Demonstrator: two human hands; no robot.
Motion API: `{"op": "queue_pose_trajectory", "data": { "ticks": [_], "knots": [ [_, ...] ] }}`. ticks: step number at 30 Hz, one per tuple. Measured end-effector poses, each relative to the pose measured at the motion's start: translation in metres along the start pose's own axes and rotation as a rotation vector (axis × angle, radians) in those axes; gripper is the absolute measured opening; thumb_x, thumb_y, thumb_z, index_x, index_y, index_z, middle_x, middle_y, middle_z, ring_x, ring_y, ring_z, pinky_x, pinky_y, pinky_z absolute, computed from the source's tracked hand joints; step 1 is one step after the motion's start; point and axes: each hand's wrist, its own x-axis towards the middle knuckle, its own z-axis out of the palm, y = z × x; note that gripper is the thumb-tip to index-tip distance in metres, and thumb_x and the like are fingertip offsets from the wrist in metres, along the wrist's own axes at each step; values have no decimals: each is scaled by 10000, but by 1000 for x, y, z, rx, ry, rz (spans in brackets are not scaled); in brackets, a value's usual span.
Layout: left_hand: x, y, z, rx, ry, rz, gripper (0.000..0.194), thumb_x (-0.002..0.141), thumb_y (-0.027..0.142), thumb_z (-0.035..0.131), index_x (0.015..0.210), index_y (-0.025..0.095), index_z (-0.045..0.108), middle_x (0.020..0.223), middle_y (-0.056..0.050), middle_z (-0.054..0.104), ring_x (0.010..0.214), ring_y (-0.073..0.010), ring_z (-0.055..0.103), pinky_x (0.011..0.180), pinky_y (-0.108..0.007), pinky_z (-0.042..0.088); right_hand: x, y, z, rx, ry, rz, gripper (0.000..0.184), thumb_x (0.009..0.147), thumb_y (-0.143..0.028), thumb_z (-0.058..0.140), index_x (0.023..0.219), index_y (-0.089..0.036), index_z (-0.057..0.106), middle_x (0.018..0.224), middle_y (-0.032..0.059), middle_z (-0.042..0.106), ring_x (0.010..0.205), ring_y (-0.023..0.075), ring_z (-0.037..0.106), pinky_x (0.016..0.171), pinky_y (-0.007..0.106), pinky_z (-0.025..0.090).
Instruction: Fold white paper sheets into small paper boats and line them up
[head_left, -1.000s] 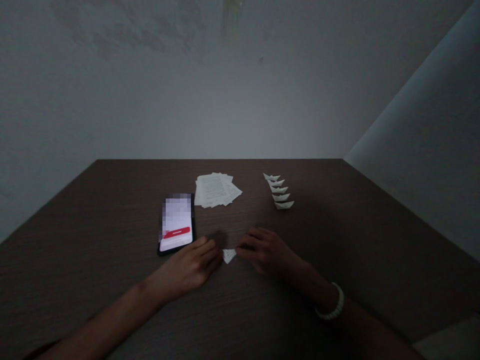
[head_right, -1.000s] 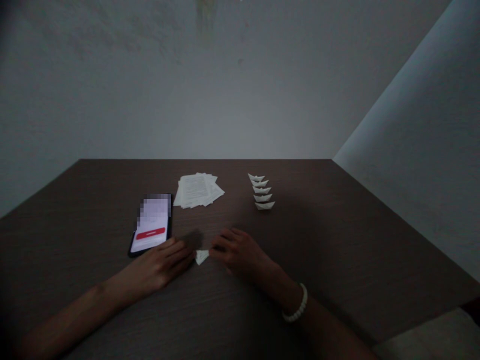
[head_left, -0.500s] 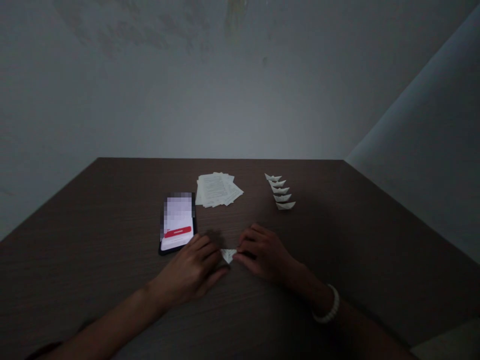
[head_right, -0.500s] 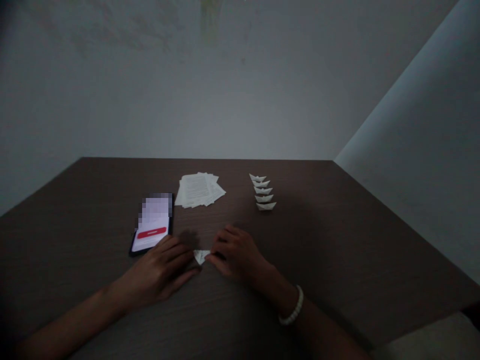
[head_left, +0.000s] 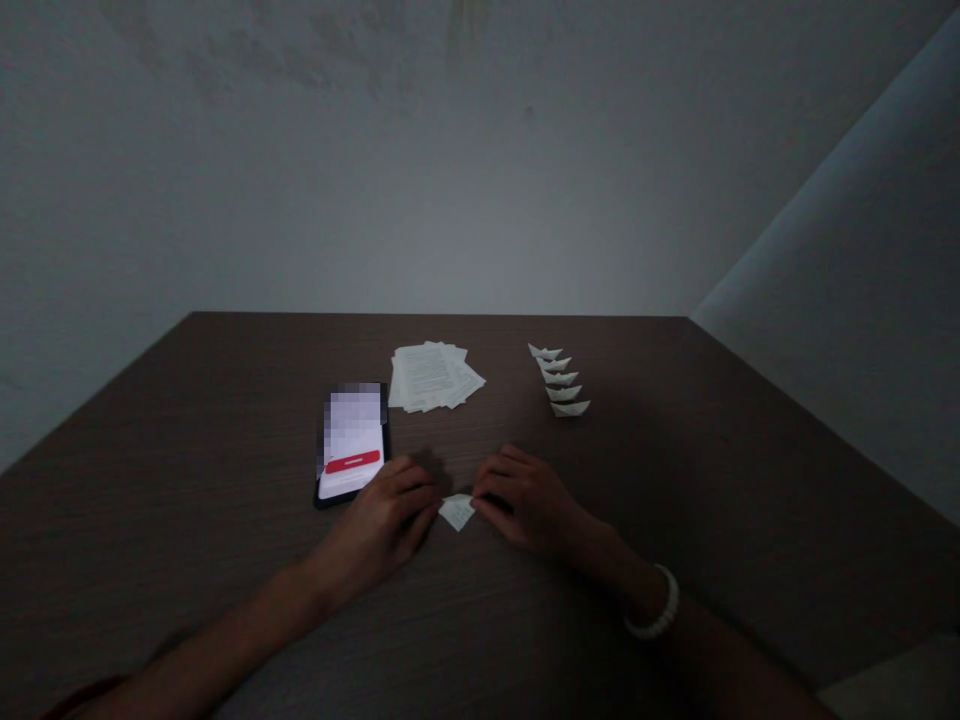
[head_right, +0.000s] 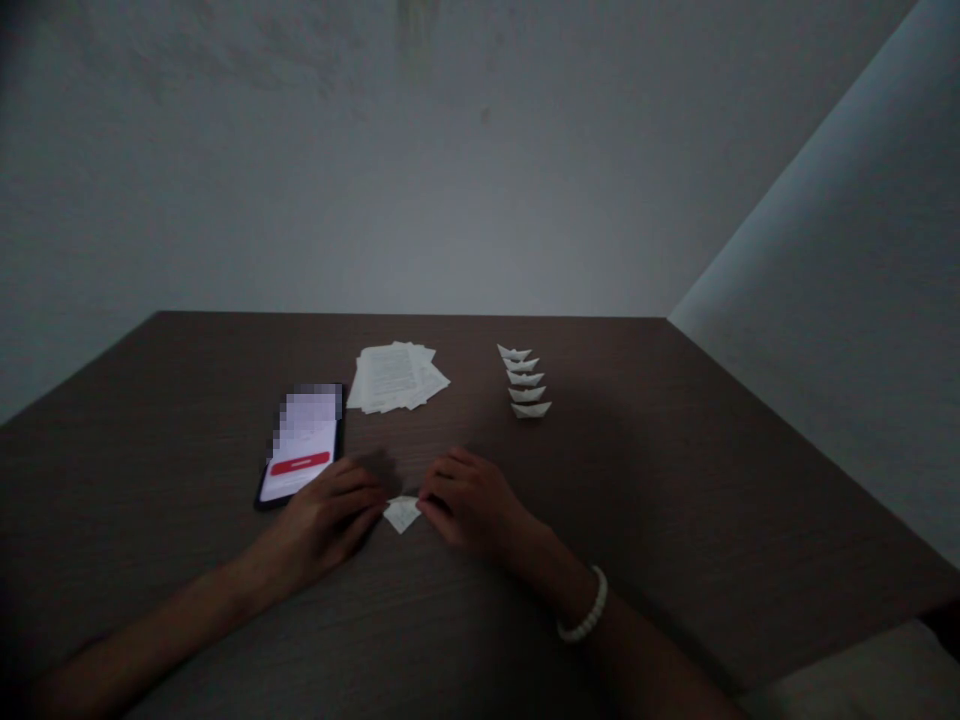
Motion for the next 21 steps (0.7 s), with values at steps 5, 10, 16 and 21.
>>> {"op": "queue_pose_trajectory", "data": {
  "ticks": [5, 10, 16, 21],
  "knots": [
    [1, -2, 2, 4, -17, 24, 207, 924, 116, 441, 885, 160, 639, 826, -50, 606, 801, -189, 513, 688, -318, 444, -1, 2, 0, -1, 25, 26, 40, 867, -174, 604, 854, -183, 641, 895, 38, 625, 876, 171, 532, 791, 287, 434],
    [-1, -2, 1, 88, -65, 84, 228, 905, 85, 428, 916, 150, 646, 843, -67, 605, 800, -197, 518, 687, -322, 458, -1, 4, -1, -132, -22, -30, 56, 894, -179, 573, 869, -181, 624, 912, 50, 619, 873, 179, 523, 810, 308, 435],
    [-1, 2, -1, 316, -128, 233, 216, 910, 60, 435, 965, 119, 635, 878, -88, 601, 857, -228, 517, 728, -346, 469, 1, -1, -7, -373, -162, -169, 106, 878, -86, 536, 900, -169, 599, 963, 60, 621, 870, 205, 503, 755, 332, 421],
    [0, 8, 0, 500, -176, 332, 145, 923, 110, 492, 910, 125, 636, 813, -78, 606, 804, -225, 515, 724, -355, 450, 1, -7, -9, -461, -169, -232, 143, 925, -113, 481, 896, -168, 609, 960, 71, 627, 864, 214, 505, 713, 342, 408]
  ]
}}
